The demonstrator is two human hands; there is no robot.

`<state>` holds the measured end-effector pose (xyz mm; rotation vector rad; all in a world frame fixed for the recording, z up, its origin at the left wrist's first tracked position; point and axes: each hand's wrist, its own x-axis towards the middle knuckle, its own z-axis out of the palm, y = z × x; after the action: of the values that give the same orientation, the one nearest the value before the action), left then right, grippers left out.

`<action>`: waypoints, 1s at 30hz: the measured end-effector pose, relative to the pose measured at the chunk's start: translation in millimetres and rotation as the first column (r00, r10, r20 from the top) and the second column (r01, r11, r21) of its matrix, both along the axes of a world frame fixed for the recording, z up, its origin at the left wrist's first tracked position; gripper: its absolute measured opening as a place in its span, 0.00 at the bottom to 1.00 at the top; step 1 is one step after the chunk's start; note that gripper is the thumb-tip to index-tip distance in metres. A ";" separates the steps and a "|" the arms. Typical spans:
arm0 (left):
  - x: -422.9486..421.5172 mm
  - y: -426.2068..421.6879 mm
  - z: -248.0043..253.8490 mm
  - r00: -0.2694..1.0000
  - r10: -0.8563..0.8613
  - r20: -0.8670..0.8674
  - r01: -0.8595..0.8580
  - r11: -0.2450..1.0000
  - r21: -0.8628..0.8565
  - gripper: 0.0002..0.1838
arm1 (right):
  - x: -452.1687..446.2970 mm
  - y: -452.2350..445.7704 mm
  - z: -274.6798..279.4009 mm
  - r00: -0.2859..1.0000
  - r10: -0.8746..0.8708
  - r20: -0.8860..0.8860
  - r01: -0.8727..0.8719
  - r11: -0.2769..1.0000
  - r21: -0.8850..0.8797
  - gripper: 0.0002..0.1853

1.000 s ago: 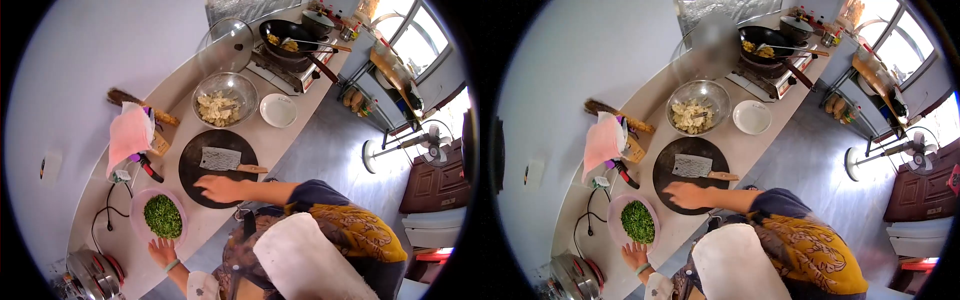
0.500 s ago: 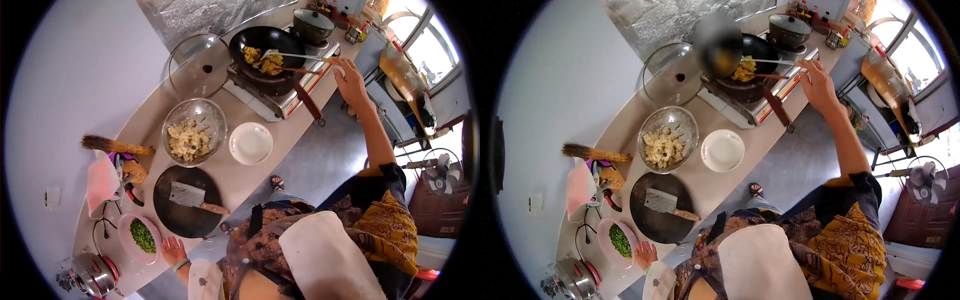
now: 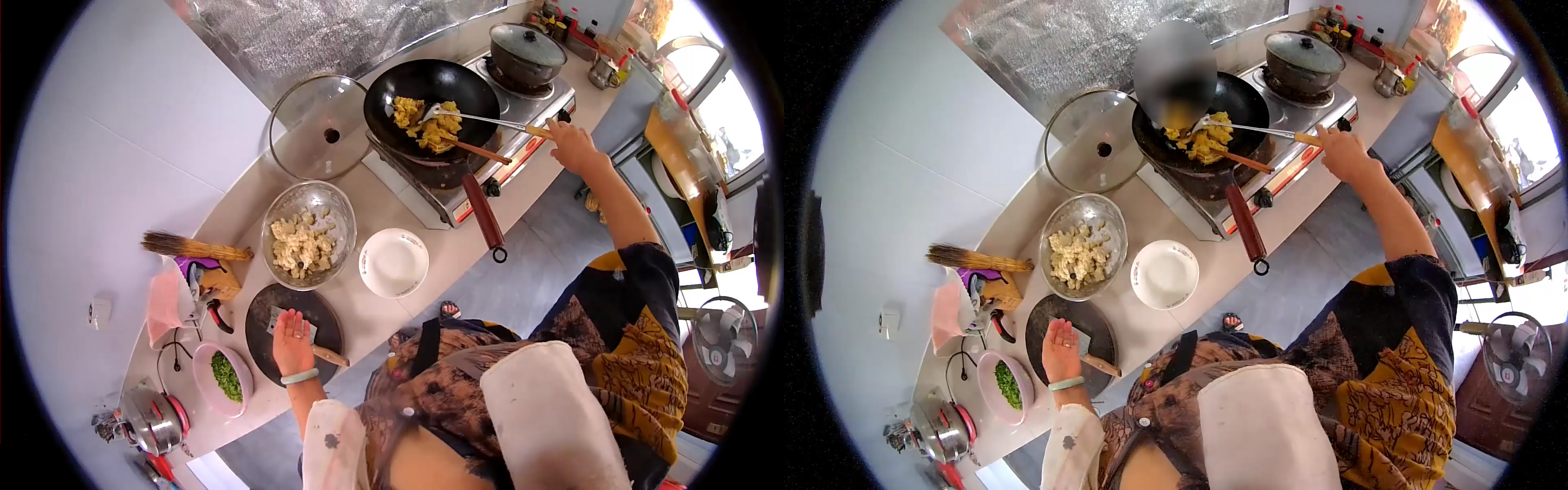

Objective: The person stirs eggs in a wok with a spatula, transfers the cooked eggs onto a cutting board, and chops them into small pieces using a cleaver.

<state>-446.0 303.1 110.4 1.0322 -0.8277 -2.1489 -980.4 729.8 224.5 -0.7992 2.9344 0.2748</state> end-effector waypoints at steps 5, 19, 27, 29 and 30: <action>-15.6 18.4 2.4 0.999 -0.011 0.035 0.010 1.000 0.028 0.18 | -1.0 6.7 -21.5 0.983 0.138 -0.125 -0.154 0.979 -0.134 0.24; 13.6 44.7 -49.8 0.990 0.133 0.044 -0.139 0.971 0.194 0.19 | 22.7 2.6 124.6 0.974 0.175 -0.143 -0.200 0.962 -0.184 0.12; 22.4 43.5 -45.7 0.994 0.104 0.039 -0.109 0.979 0.173 0.18 | -16.4 -23.5 142.0 0.978 0.093 0.184 -0.089 0.996 -0.032 0.20; 32.9 34.5 -53.8 0.995 0.101 0.018 -0.103 0.978 0.179 0.18 | -13.9 -35.4 136.1 0.938 0.007 0.348 0.026 0.996 -0.089 0.22; 37.4 33.6 -57.9 0.994 0.105 0.006 -0.104 0.977 0.188 0.18 | -15.6 -36.0 126.5 0.924 0.002 0.382 0.055 0.989 -0.140 0.23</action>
<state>-408.6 336.8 52.5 1.1390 -0.5620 -2.1691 -996.0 693.8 351.0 -0.7321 2.6135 -0.0971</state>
